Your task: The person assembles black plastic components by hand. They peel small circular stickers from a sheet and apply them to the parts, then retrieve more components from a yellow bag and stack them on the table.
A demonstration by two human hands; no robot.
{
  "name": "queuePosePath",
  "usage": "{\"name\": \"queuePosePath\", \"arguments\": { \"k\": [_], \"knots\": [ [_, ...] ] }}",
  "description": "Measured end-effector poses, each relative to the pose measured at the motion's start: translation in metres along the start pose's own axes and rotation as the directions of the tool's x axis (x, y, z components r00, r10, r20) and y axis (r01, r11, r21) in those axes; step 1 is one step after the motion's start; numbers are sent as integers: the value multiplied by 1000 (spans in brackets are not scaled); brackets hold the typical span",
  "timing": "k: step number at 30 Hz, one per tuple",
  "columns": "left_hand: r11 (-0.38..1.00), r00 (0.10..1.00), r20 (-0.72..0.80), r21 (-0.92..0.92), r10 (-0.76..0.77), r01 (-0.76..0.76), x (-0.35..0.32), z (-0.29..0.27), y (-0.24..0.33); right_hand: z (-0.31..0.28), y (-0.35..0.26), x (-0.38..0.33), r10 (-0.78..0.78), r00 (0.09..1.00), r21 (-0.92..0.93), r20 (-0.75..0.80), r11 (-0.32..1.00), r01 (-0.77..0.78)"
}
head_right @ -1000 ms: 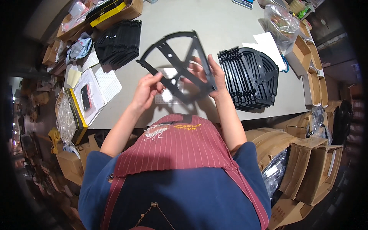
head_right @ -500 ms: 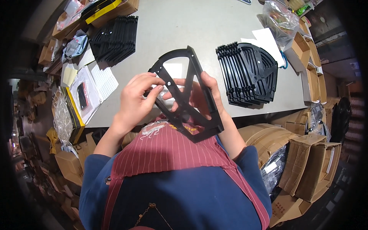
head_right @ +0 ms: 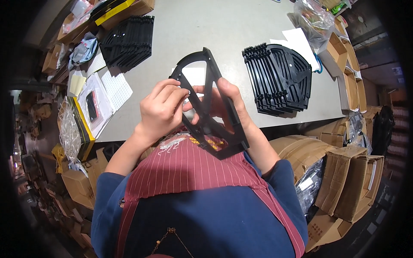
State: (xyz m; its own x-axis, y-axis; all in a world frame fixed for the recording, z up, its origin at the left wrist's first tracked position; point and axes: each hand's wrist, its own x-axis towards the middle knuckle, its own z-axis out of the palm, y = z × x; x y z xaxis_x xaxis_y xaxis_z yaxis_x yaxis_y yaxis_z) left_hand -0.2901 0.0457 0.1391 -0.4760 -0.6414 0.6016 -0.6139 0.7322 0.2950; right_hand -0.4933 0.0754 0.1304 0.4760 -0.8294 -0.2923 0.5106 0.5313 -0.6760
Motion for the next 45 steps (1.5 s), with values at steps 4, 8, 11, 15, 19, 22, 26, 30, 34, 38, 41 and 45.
{"name": "queuePosePath", "arguments": {
  "k": [4, 8, 11, 15, 19, 22, 26, 30, 34, 38, 41, 45],
  "knots": [
    [993, 996, 25, 73, 90, -92, 4, -3, -3, 7, -4, -4, -11, 999, -67, -41, 998, 8],
    [989, 992, 36, 77, 121, -124, 6, -5, -4, 6, -3, -2, -16, 1000, -76, -25, 997, 14],
    [991, 993, 42, 67, 109, -112, 5, -4, -5, -4, 1, 1, -12, 999, 5, 42, 1000, 12],
    [997, 996, 41, 28, 76, -77, 4, -4, -8, -4, 4, 2, -3, 999, 46, 36, 999, 1],
    [995, 994, 62, 28, 93, -95, 3, -7, -9, 1, 2, 2, 23, 999, -1, -27, 1000, -23],
    [992, 992, 68, 52, 109, -113, 1, -6, -10, 2, 3, 3, 27, 998, -30, -52, 999, -29],
    [994, 994, 61, 49, 96, -99, 0, -5, -9, -8, 7, 5, 16, 1000, 21, 21, 1000, -16],
    [998, 997, 50, 24, 53, -54, 0, -3, -9, -6, 6, 5, 22, 1000, 9, -5, 1000, -22],
    [999, 998, 42, 10, 37, -38, -2, -1, -11, -6, 6, 6, 30, 1000, 14, -9, 999, -30],
    [999, 997, 51, 6, 51, -52, -2, -1, -13, -8, 5, 6, 18, 999, 42, 34, 999, -19],
    [997, 995, 69, 20, 68, -70, -1, -3, -12, -7, 4, 7, 27, 999, 43, 31, 999, -28],
    [997, 996, 58, 38, 68, -70, -1, -1, -11, -8, 5, 9, 25, 999, 35, 36, 999, -26]
  ]
}}
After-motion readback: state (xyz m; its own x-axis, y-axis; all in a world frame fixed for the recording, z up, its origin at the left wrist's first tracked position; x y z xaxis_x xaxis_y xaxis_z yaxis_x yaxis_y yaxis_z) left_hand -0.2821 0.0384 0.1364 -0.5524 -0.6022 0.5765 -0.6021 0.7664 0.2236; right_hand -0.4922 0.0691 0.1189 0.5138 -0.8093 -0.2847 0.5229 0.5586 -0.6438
